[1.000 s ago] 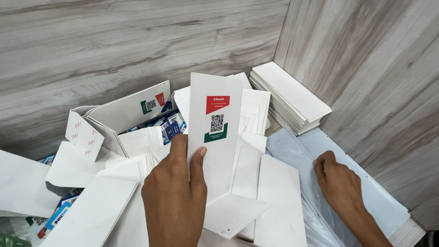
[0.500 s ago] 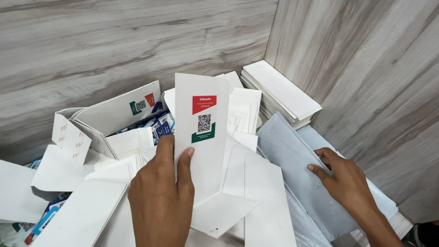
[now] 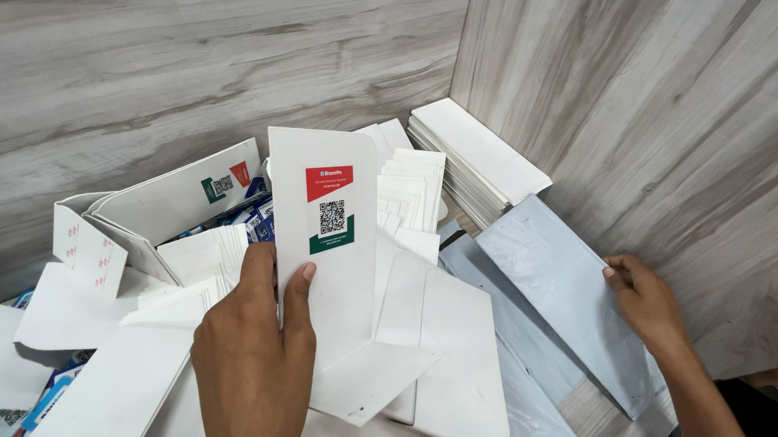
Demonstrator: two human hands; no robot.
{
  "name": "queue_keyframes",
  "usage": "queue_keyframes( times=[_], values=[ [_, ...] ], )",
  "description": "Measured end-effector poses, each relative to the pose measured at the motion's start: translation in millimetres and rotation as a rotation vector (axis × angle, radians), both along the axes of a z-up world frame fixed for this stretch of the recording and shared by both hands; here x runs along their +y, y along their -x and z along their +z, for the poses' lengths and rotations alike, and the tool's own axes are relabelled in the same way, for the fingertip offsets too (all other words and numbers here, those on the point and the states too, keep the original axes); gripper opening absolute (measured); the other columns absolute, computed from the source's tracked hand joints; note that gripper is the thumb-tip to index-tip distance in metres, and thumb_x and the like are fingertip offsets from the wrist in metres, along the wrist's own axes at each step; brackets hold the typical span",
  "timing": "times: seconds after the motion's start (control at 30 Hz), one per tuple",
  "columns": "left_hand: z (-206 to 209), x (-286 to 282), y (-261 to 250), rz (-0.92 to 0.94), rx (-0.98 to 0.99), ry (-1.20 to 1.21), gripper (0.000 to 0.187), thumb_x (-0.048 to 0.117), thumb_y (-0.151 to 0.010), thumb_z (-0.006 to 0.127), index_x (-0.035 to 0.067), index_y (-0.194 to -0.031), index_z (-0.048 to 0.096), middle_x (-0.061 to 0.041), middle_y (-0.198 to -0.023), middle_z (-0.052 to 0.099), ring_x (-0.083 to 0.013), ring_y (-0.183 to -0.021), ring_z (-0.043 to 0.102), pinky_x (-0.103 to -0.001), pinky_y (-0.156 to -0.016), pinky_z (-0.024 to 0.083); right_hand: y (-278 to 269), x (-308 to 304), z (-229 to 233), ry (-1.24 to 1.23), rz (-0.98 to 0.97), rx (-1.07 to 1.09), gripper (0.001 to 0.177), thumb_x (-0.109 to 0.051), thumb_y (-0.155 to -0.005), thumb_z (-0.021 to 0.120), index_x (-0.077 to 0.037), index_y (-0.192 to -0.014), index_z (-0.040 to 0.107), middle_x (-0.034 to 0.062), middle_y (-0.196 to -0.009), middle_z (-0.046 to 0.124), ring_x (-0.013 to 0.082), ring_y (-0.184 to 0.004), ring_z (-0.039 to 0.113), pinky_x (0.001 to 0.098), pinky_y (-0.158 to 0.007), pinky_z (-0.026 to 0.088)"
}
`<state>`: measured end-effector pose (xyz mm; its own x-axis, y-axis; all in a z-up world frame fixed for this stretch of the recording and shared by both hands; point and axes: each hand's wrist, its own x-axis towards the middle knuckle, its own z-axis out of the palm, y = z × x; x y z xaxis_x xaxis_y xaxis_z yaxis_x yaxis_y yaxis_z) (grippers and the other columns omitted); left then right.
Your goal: The person sorts and stacks white paper envelopes and small blue cards on a wooden surface. They repeatedly pick up envelopes, open them, and place them into neat piles, occasionally handling the blue cards and moving them aside.
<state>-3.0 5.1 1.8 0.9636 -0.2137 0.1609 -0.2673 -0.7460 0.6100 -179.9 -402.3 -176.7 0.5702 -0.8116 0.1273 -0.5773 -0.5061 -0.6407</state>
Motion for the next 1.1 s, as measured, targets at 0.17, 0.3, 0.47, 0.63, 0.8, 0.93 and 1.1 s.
queue_keyframes(
  times=[0.17, 0.3, 0.47, 0.63, 0.8, 0.93, 1.1],
  values=[
    [0, -2, -1, 0.002, 0.011, -0.011, 0.023, 0.027, -0.099, 0.059, 0.005, -0.108, 0.060, -0.019, -0.059, 0.069, -0.0326, -0.050, 0.072, -0.048, -0.053, 0.052, 2, -2, -22, 0.059, -0.048, 0.150, 0.031, -0.023, -0.103, 0.055, -0.006, -0.127, 0.065, 0.0200, -0.111, 0.075, 0.0338, -0.099, 0.071, 0.0459, -0.088, 0.053],
    [-1, -2, -3, 0.011, 0.001, 0.000, 0.024, 0.028, -0.099, 0.061, 0.004, -0.105, 0.061, -0.019, -0.056, 0.069, -0.0318, -0.048, 0.070, -0.047, -0.050, 0.051, -5, 23, -9, 0.239, -0.142, 0.365, 0.030, -0.026, -0.109, 0.054, -0.009, -0.131, 0.065, 0.0178, -0.110, 0.078, 0.0359, -0.100, 0.072, 0.0471, -0.091, 0.055],
    [-5, -3, -7, 0.008, 0.008, 0.023, 0.023, 0.026, -0.099, 0.060, 0.004, -0.105, 0.060, -0.018, -0.055, 0.067, -0.0301, -0.044, 0.069, -0.045, -0.046, 0.049, -14, 68, 10, 0.557, 0.048, 0.142, 0.048, -0.037, -0.098, 0.062, -0.005, -0.134, 0.063, 0.0195, -0.129, 0.067, 0.0353, -0.121, 0.062, 0.0508, -0.103, 0.047],
    [-6, -4, -10, 0.025, 0.040, 0.026, 0.023, 0.026, -0.099, 0.060, 0.003, -0.104, 0.060, -0.017, -0.055, 0.067, -0.0279, -0.044, 0.070, -0.044, -0.045, 0.050, -27, 96, 6, 0.571, 0.311, 0.193, 0.062, -0.047, -0.086, 0.066, -0.007, -0.133, 0.063, 0.0219, -0.140, 0.057, 0.0373, -0.132, 0.049, 0.0536, -0.110, 0.035],
    [-7, -5, -12, 0.033, 0.040, 0.001, 0.025, 0.027, -0.099, 0.061, 0.003, -0.106, 0.060, -0.018, -0.054, 0.067, -0.0278, -0.043, 0.069, -0.044, -0.045, 0.050, -28, 96, -7, 0.475, 0.321, 0.221, 0.048, -0.042, -0.091, 0.058, -0.018, -0.133, 0.065, 0.0131, -0.146, 0.056, 0.0295, -0.137, 0.049, 0.0464, -0.112, 0.038],
    [-6, -6, -12, 0.038, 0.079, 0.008, 0.024, 0.026, -0.099, 0.060, 0.003, -0.106, 0.060, -0.018, -0.054, 0.067, -0.0273, -0.044, 0.069, -0.044, -0.045, 0.050, -29, 83, -10, 0.519, 0.320, 0.216, 0.045, -0.038, -0.094, 0.058, -0.018, -0.133, 0.065, 0.0109, -0.146, 0.056, 0.0292, -0.138, 0.049, 0.0469, -0.112, 0.038],
    [-5, -4, -10, 0.020, 0.030, 0.039, 0.024, 0.024, -0.098, 0.061, 0.002, -0.107, 0.059, -0.019, -0.055, 0.066, -0.0296, -0.044, 0.069, -0.045, -0.046, 0.049, -33, 77, -5, 0.519, 0.320, 0.219, 0.043, -0.036, -0.094, 0.060, -0.017, -0.132, 0.066, 0.0101, -0.144, 0.058, 0.0274, -0.135, 0.050, 0.0461, -0.110, 0.039]
  ],
)
